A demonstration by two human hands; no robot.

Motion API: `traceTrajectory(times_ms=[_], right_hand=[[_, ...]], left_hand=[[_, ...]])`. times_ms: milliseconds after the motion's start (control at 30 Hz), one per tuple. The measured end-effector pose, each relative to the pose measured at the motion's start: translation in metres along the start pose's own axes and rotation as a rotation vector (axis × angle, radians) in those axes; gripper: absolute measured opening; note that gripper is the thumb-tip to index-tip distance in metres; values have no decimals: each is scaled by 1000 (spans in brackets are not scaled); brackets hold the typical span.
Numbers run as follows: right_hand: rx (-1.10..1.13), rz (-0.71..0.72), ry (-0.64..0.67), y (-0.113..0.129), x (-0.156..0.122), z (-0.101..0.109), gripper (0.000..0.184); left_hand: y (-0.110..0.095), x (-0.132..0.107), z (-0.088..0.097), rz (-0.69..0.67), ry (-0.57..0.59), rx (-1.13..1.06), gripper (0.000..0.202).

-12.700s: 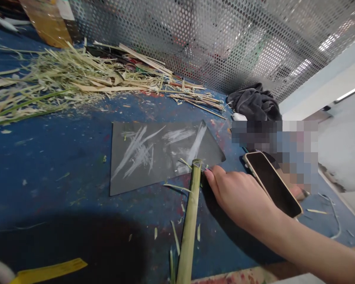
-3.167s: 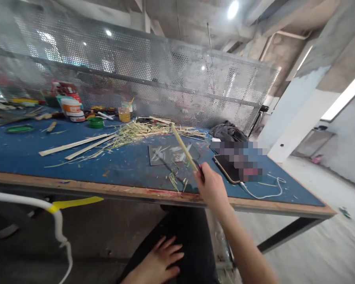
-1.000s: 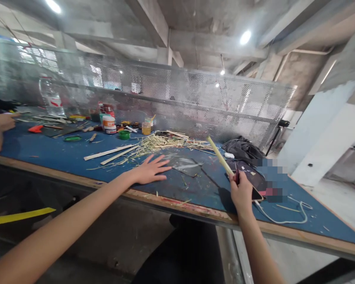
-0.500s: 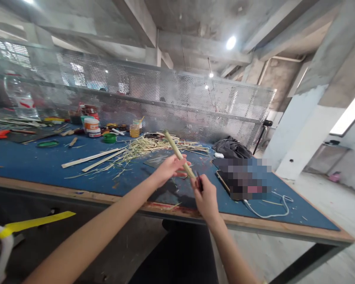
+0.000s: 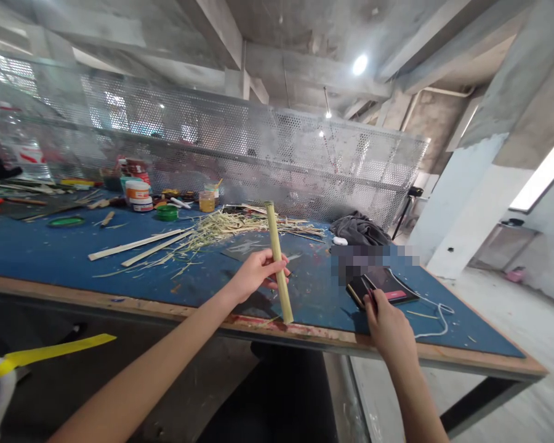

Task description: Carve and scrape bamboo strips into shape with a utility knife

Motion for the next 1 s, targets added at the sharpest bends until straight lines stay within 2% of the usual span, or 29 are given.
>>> traceTrajectory(times_ms=[100, 200, 267, 300, 367, 433, 500, 633, 800, 1000], right_hand=[[85, 22, 10, 24, -6, -1, 17], [228, 93, 61, 64, -24, -4, 28], [344, 151, 153, 93, -43, -12, 29], [505, 131, 246, 104, -53, -20, 26], [744, 47, 322, 115, -71, -31, 23], [895, -66, 329, 113, -85, -40, 22], [959, -115, 343, 110, -95, -46, 22], [894, -29, 424, 109, -112, -55, 18], [648, 61, 212, 107, -122, -50, 25], [550, 112, 156, 106, -124, -48, 21]], left_hand=[[2, -4, -6, 28, 15, -28, 37], [6, -9, -17, 45, 32, -65, 36], [8, -13, -25, 48, 44, -87, 36], [9, -15, -29, 49, 50, -89, 36], [9, -20, -36, 36, 43, -81, 36], [8, -25, -40, 13, 23, -89, 37], [8, -30, -43, -5, 9, -125, 40], [8, -34, -44, -81, -55, -154, 50], [-2, -30, -29, -255, -291, -161, 43], [4, -24, -25, -176, -303, -293, 37]])
Point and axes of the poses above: each hand's wrist, its own x-axis towards the middle knuckle, its own z-axis out of the back of the hand, y = z × x, the point moved 6 cm from there along x, towards the middle knuckle, and after that the axes turned 12 degrees about -x, right-handed, at the moved point
